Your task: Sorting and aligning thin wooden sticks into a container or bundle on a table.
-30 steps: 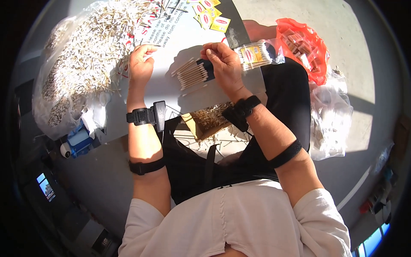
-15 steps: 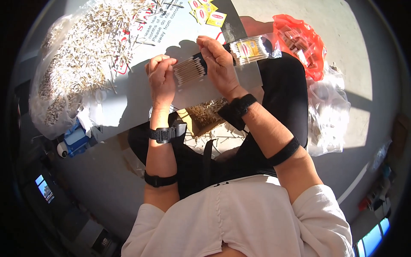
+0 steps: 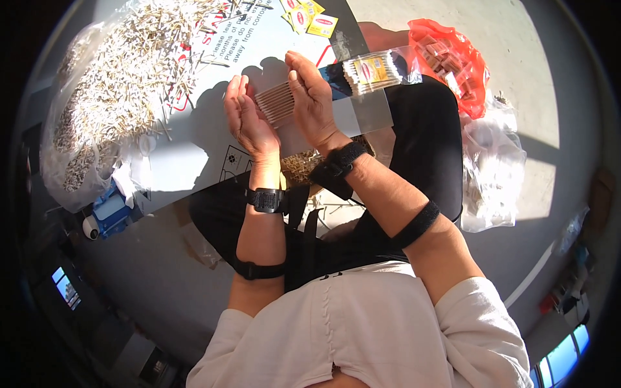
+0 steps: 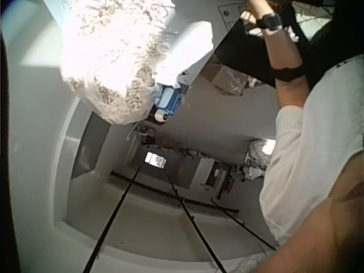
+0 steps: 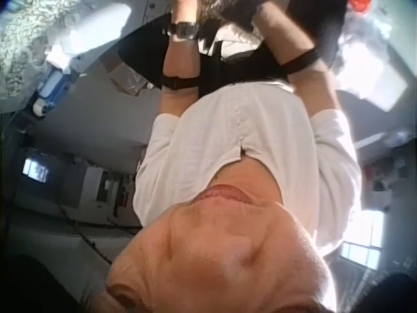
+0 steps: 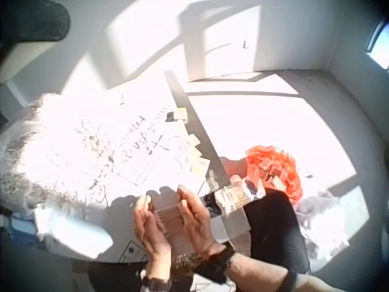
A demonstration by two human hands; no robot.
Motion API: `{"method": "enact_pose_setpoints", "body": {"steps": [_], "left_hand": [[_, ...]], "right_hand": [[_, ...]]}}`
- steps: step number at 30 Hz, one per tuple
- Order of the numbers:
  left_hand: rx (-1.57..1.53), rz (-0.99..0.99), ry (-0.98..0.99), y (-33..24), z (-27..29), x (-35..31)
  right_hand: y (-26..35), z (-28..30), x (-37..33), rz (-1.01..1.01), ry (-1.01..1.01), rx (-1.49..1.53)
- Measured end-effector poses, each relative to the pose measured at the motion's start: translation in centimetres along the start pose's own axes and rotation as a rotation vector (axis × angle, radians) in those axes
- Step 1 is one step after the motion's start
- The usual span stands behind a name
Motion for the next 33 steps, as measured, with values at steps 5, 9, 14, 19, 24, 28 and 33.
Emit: {"method": "enact_pose_setpoints", "body": {"steps": [5,9,14,19,24,28,33], "left_hand": [[0.160,0.009,-0.027,0.1,3.1,2.1],[0.925,-0.164,0.068,-2.4,4.9,7.0],[1.457,-0.256,0.387,-2.7,4.6,11.7],[1.313,-0.311,0.570,-2.1,1.1,10.8],[1.148,-0.133,0.697,-1.4,-1.8,5.9],[0.624,-0.109,0.379,-1.6,0.1,4.5],[0.274,-0.076,0.245,-0.8,1.2,3.3]], "right_hand": [[0.4,0.9,-0.1,-0.019,-0.022,0.077],[0.8,1.8,-0.4,-0.021,-0.014,0.044],[0.7,1.8,-0.3,-0.041,-0.008,0.062],[0.6,1.9,-0.3,-0.050,-0.030,0.156],[0.9,2.1,-0.2,-0.023,0.014,0.024],[1.0,1.7,0.8,-0.007,0.054,-0.044],[0.4,0.7,1.2,0.028,0.142,-0.124]]}}
Point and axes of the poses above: each hand's wrist, its own x-axis towards the middle knuckle, its own z-axis out of the back of the hand, y = z × x, the point moved 5 cm from there along x, towards the middle knuckle, and after that the axes turned 14 degrees about y, right-handed, at the moved point
